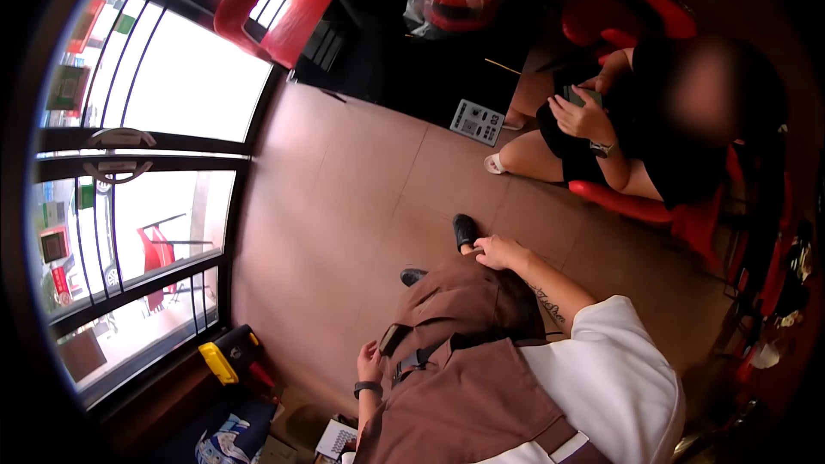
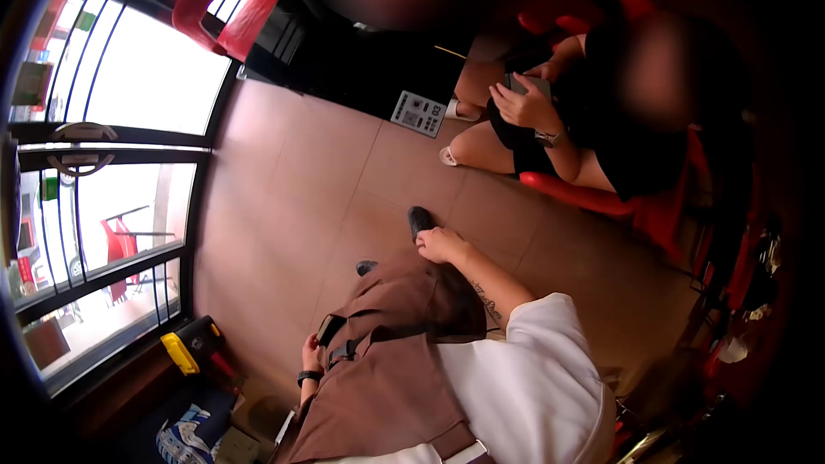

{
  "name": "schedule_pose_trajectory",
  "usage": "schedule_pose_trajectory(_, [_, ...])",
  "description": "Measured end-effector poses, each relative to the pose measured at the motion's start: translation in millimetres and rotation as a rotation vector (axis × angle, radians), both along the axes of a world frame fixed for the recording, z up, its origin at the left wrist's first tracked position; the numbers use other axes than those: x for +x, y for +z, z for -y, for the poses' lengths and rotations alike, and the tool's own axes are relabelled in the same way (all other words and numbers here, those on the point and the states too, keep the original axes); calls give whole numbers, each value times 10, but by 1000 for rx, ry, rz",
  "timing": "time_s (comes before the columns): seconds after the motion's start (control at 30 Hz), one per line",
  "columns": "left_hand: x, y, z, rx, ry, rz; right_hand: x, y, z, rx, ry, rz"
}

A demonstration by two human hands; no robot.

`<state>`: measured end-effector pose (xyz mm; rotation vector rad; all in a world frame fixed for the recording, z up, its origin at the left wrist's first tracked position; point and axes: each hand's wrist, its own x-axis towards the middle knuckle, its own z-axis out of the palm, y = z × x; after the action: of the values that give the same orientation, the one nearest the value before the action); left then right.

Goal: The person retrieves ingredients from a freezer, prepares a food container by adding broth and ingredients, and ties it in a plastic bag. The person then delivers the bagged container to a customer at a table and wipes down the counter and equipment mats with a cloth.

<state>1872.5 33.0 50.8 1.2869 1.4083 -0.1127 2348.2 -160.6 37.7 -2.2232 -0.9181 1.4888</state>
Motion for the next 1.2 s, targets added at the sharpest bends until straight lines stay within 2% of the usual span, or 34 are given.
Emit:
schedule_pose_trajectory(0.1, [-113, 66, 56, -2, -9, -1, 11, -98, -6, -51, -32, 68])
schedule_pose_trajectory(0.13, [-138, 69, 57, 1, -27, 8, 54, -167, -46, 192, -94, 168])
schedule_pose_trajectory(0.17, [-145, 45, 45, 4, -44, 17, 158, -262, -114, 229, -187, 148])
schedule_pose_trajectory(0.27, [-9, 121, 165, -42, 35, 54, 812, 80, -653, 300, -357, 207])
schedule_pose_trajectory(0.3, [37, 129, 191, -61, 63, 70, 1084, 62, -867, 260, -356, 192])
schedule_pose_trajectory(0.43, [-68, 29, 393, 24, 69, 90, 1984, 592, -1693, 142, -229, 593])
schedule_pose_trajectory(0.53, [39, 112, 795, 36, 91, 96, 2430, 811, -1838, 39, -275, 684])
schedule_pose_trajectory(0.67, [-21, 390, 295, -104, 336, 144, 2753, 1005, -2643, -66, -336, 702])
schedule_pose_trajectory(0.73, [-35, 389, 358, -79, 317, 171, 2804, 1081, -2665, -3, -348, 697])
schedule_pose_trajectory(0.8, [-82, 338, 571, -60, 295, 183, 2586, 983, -2433, 167, -343, 638])
schedule_pose_trajectory(0.87, [-201, 241, 896, -75, 285, 147, 2048, 422, -2214, 429, -334, 455])
schedule_pose_trajectory(0.9, [-213, 222, 1014, -84, 284, 128, 1658, 259, -2028, 392, -251, 267])
schedule_pose_trajectory(0.93, [-275, 177, 1170, -101, 287, 108, 1302, 25, -1797, 422, -20, 314])
schedule_pose_trajectory(0.97, [-337, 105, 1260, -118, 292, 93, 1025, 265, -1635, 217, 96, 157])
schedule_pose_trajectory(1.0, [-354, 109, 1283, -131, 302, 78, 755, 172, -1468, 234, 182, 189])
schedule_pose_trajectory(1.07, [-413, 89, 1222, -156, 318, 55, 281, -100, -1264, 225, 198, 3])
schedule_pose_trajectory(1.2, [-208, 131, 952, -174, 328, 28, -402, -298, -923, 156, 378, -1])
